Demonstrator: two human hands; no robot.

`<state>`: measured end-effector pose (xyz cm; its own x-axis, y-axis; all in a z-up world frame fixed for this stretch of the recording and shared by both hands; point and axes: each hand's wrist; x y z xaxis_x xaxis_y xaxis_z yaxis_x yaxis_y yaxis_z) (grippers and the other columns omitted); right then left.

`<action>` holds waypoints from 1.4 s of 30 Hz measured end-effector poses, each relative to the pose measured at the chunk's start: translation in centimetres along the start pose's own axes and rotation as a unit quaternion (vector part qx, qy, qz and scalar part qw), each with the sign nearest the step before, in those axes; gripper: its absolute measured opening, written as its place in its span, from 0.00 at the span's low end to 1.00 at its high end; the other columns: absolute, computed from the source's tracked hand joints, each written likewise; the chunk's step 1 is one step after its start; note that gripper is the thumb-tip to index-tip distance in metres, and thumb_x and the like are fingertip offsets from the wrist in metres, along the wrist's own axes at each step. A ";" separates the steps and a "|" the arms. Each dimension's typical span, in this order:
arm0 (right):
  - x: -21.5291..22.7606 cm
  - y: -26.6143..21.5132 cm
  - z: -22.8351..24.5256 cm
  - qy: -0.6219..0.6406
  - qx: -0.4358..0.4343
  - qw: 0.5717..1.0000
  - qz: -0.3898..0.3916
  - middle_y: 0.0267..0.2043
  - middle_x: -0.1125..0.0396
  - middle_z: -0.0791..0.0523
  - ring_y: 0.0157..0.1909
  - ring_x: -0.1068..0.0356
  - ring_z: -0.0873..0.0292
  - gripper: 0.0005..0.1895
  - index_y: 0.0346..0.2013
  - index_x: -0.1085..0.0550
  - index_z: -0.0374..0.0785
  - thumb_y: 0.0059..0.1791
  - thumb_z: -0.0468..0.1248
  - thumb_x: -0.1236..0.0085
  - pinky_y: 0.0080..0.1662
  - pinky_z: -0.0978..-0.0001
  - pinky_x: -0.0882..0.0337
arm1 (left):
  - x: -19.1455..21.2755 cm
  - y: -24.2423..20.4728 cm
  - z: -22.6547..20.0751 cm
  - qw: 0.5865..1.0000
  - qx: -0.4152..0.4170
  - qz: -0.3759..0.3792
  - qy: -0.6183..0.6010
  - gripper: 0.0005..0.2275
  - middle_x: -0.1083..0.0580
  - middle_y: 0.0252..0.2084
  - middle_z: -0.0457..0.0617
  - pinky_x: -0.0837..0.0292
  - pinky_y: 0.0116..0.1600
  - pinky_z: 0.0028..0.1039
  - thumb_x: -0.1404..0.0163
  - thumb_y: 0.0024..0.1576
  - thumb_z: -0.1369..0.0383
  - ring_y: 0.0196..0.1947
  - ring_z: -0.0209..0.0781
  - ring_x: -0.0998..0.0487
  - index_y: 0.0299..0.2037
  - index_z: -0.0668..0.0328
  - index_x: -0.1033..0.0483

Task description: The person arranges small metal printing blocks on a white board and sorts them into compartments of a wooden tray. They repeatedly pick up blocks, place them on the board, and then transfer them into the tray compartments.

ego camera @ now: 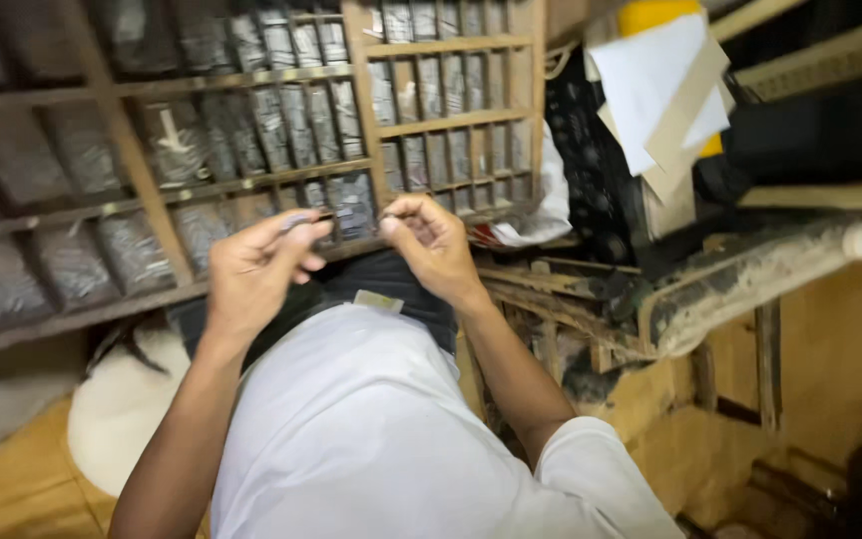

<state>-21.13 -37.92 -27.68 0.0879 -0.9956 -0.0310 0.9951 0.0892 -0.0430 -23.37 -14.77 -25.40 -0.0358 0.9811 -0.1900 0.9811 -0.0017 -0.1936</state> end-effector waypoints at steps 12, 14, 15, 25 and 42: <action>14.9 5.7 -8.9 -0.307 -0.008 0.909 -0.283 0.31 0.23 0.51 0.28 0.27 0.61 0.12 0.44 0.20 0.36 0.46 0.31 0.36 0.34 0.66 0.27 | 0.0 -0.1 0.0 0.996 0.077 0.011 -0.033 0.12 0.19 0.43 0.64 0.22 0.27 0.21 0.51 0.65 0.71 0.26 0.38 0.19 0.53 0.73 0.23; 14.3 5.8 -8.6 -0.259 -0.020 0.925 -0.278 0.33 0.24 0.52 0.28 0.28 0.65 0.14 0.47 0.22 0.35 0.46 0.30 0.36 0.35 0.70 0.27 | 0.0 -0.2 -0.1 0.999 0.051 0.006 -0.017 0.11 0.19 0.42 0.64 0.22 0.27 0.22 0.49 0.64 0.72 0.26 0.39 0.18 0.52 0.73 0.22; 14.0 5.8 -8.5 -0.211 -0.033 0.938 -0.274 0.34 0.25 0.54 0.28 0.30 0.68 0.17 0.50 0.24 0.34 0.47 0.30 0.36 0.36 0.74 0.26 | 0.1 -0.3 0.0 1.000 0.027 0.002 0.000 0.11 0.19 0.41 0.64 0.21 0.27 0.23 0.48 0.63 0.73 0.26 0.40 0.18 0.52 0.72 0.22; 15.9 14.5 -6.4 -0.332 0.168 0.891 -0.261 0.29 0.25 0.53 0.32 0.26 0.56 0.03 0.34 0.18 0.46 0.48 0.35 0.37 0.40 0.64 0.28 | -2.4 0.8 -2.2 0.991 -0.093 -0.034 0.093 0.09 0.18 0.35 0.58 0.21 0.27 0.23 0.44 0.60 0.76 0.27 0.40 0.17 0.49 0.62 0.17; -3.0 4.2 8.1 -0.137 0.183 0.964 0.137 0.33 0.26 0.52 0.32 0.27 0.61 0.12 0.42 0.20 0.32 0.45 0.29 0.29 0.36 0.73 0.27 | -2.2 1.8 -2.9 0.974 -0.211 0.005 0.086 0.10 0.17 0.34 0.56 0.23 0.30 0.26 0.45 0.61 0.76 0.28 0.41 0.16 0.50 0.57 0.16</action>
<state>-16.85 -34.74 -19.70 0.3077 -0.9106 0.2758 0.8782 0.3833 0.2861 -20.93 -16.35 -22.57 -0.0282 0.9994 -0.0194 0.9735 0.0319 0.2266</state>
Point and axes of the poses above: each hand's wrist, its own y-axis towards the middle knuckle, its own x-axis out of the back of the hand, z = x × y
